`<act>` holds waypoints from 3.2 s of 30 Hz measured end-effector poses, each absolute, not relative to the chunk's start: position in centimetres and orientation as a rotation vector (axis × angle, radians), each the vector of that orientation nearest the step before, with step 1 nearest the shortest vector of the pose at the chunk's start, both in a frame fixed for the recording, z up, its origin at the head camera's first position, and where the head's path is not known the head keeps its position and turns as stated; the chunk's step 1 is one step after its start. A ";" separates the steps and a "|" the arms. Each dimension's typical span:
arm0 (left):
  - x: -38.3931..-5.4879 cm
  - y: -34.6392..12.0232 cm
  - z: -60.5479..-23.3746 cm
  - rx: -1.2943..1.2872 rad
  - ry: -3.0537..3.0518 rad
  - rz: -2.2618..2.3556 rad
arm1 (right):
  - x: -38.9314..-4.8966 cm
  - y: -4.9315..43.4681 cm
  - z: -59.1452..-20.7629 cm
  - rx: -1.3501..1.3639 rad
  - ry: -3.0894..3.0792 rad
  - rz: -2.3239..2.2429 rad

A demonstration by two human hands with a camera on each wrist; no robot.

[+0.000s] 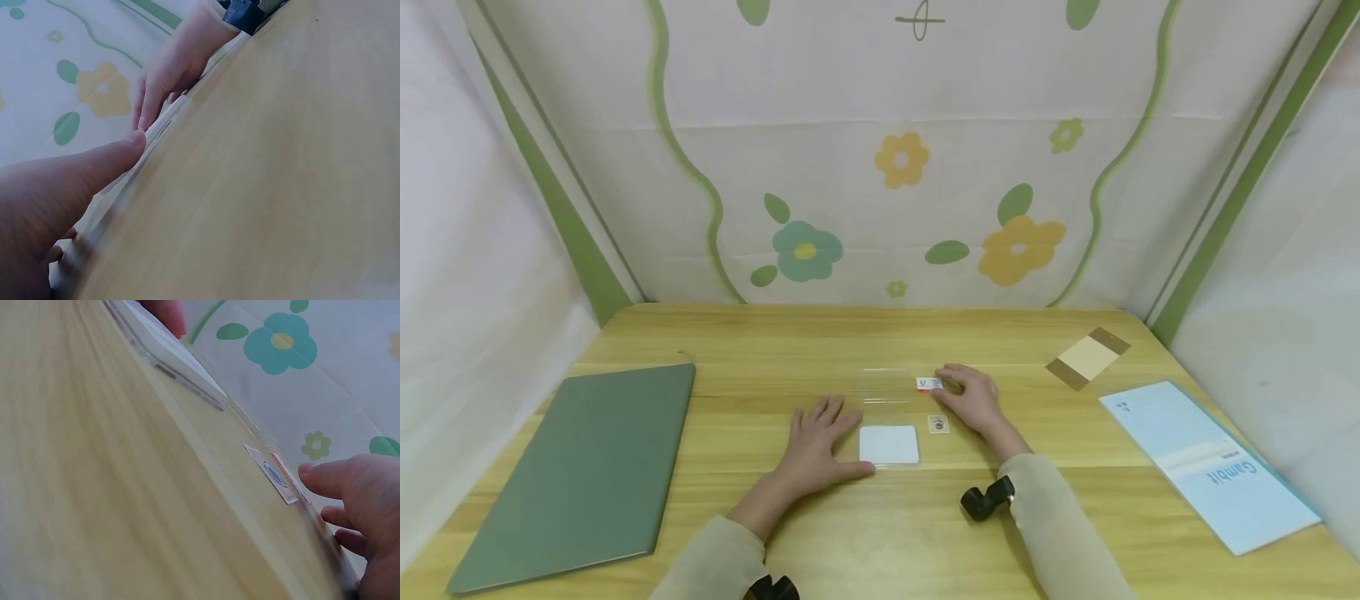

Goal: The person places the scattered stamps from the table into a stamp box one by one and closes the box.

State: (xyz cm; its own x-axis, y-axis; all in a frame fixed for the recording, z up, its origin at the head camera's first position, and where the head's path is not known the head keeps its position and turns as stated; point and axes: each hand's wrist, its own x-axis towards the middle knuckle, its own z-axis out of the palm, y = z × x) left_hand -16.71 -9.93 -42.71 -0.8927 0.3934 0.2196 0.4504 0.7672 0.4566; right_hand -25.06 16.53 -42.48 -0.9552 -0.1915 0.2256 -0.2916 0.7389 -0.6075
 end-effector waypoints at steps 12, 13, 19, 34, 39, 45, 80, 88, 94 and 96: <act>-16.7 -9.8 -43.0 -0.687 -2.833 -0.778 | -25.5 16.8 -43.1 0.416 -2.761 0.928; -16.7 -9.8 -43.0 -0.687 -2.834 -0.781 | -25.5 16.8 -43.1 0.417 -2.757 0.925; -16.6 -9.8 -42.9 -0.686 -2.839 -0.793 | -25.3 16.8 -43.2 0.416 -2.743 0.950; -16.7 -9.9 -42.9 -0.685 -2.840 -0.788 | -25.3 16.6 -43.3 0.389 -2.729 0.944; -16.7 -10.0 -42.9 -0.689 -2.846 -0.775 | -25.2 16.5 -43.2 0.405 -2.738 0.931; -16.7 -9.9 -42.9 -0.689 -2.852 -0.771 | -25.0 16.6 -43.0 0.402 -2.744 0.940; -16.7 -9.9 -42.9 -0.680 -2.852 -0.768 | -24.6 16.3 -42.6 0.384 -2.747 0.928; -16.7 -9.9 -42.7 -0.681 -2.854 -0.765 | -24.6 16.3 -42.6 0.380 -2.758 0.959; -16.6 -9.9 -42.7 -0.685 -2.852 -0.759 | -24.6 16.3 -42.9 0.373 -2.757 0.991; -16.6 -9.9 -42.7 -0.686 -2.853 -0.756 | -24.6 16.3 -43.0 0.369 -2.751 1.011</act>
